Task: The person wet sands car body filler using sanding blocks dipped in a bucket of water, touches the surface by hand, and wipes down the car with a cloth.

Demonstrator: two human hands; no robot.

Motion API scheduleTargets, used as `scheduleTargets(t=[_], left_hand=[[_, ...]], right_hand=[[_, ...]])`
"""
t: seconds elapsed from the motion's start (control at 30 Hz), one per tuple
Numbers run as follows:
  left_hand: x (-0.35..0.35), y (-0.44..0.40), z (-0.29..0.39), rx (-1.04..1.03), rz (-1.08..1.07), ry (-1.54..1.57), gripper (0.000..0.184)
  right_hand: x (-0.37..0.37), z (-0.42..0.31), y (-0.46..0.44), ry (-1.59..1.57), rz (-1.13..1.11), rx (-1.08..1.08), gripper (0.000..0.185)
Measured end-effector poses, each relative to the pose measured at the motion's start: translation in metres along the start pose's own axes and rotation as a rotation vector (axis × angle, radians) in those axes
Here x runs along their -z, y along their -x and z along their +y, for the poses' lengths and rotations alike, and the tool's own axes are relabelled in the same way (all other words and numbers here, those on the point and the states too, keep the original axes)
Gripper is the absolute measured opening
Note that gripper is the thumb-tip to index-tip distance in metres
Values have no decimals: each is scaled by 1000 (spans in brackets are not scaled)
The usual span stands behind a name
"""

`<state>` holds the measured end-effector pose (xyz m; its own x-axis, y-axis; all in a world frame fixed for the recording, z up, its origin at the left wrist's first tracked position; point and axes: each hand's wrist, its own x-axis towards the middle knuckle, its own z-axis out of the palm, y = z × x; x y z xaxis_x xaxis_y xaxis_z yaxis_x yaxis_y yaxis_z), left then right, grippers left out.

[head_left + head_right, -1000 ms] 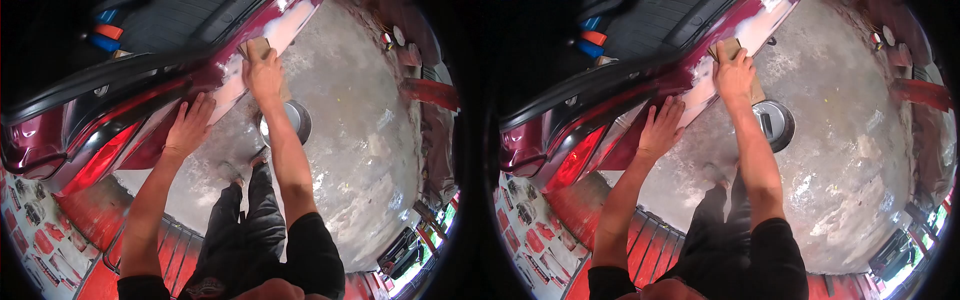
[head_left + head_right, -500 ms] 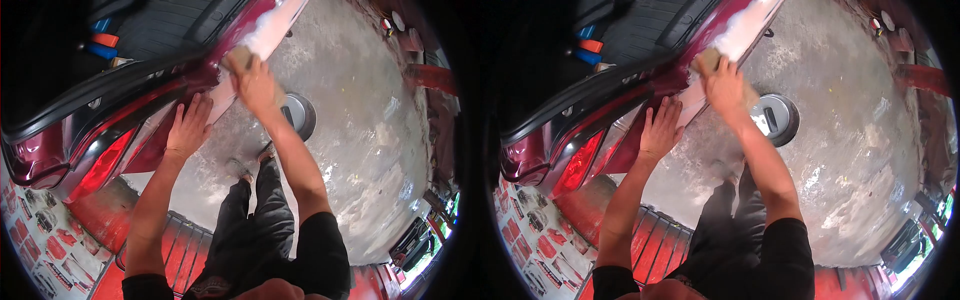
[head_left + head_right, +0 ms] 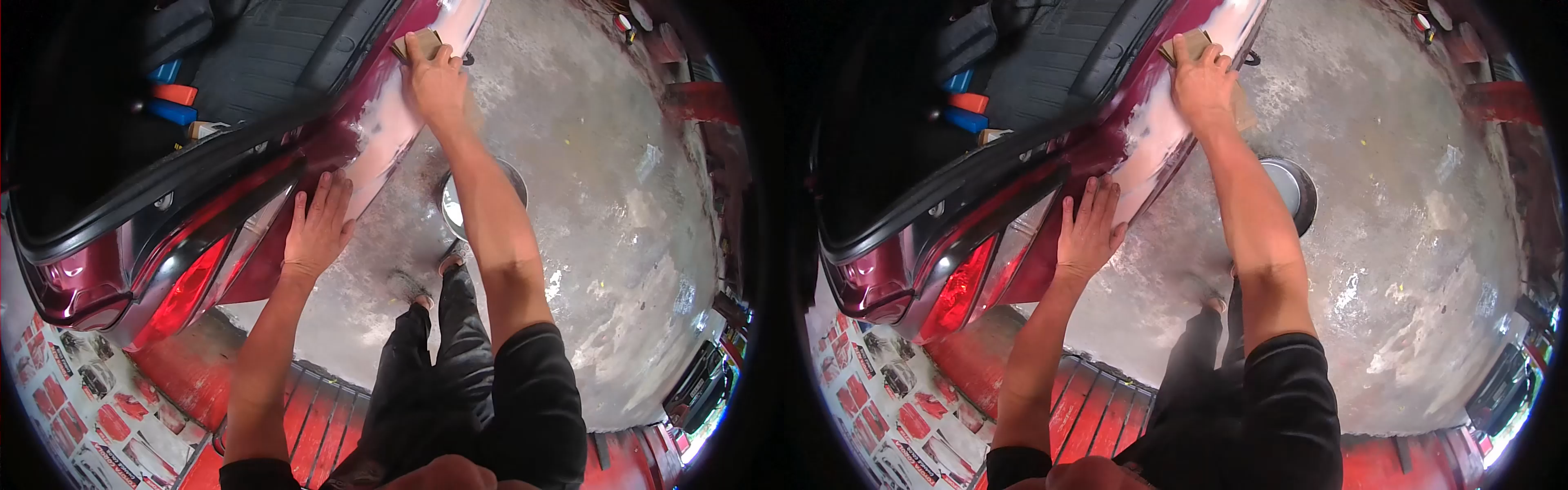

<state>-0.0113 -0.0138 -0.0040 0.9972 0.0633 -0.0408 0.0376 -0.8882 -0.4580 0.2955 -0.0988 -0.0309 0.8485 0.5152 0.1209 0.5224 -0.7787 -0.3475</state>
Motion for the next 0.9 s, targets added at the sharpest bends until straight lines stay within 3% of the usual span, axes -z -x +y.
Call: scheduleTargets(t=[0.07, 0.13, 0.23, 0.27, 0.43, 0.53, 0.63, 0.67, 0.77, 0.9], left_hand=[[1, 4, -1, -7, -21, 18, 76], [1, -2, -1, -7, -9, 31, 76], [1, 0, -2, -2, -14, 26, 75], [0, 0, -2, -4, -19, 25, 75], [0, 5, -2, 0, -25, 10, 75], [0, -2, 0, -8, -23, 28, 76], [-1, 1, -3, -2, -26, 33, 76], [1, 0, -2, 2, -21, 27, 77], [1, 0, 1, 9, -4, 39, 78], [-2, 1, -1, -13, -15, -3, 76]], right_hand=[[-4, -9, 14, -39, -14, -60, 57], [-24, -19, 82, 103, 81, 85, 59], [2, -19, 109, -4, -99, 141, 62], [-8, -7, 87, 54, 56, 182, 61], [-20, -3, -8, 78, 159, -48, 50], [-28, -15, 85, 62, 160, 107, 60], [6, -8, 115, -46, -21, 152, 61], [2, 3, 93, 14, 44, 171, 54], [-2, 15, 17, -39, 130, -28, 51], [-18, -8, 82, 63, 231, -35, 54]])
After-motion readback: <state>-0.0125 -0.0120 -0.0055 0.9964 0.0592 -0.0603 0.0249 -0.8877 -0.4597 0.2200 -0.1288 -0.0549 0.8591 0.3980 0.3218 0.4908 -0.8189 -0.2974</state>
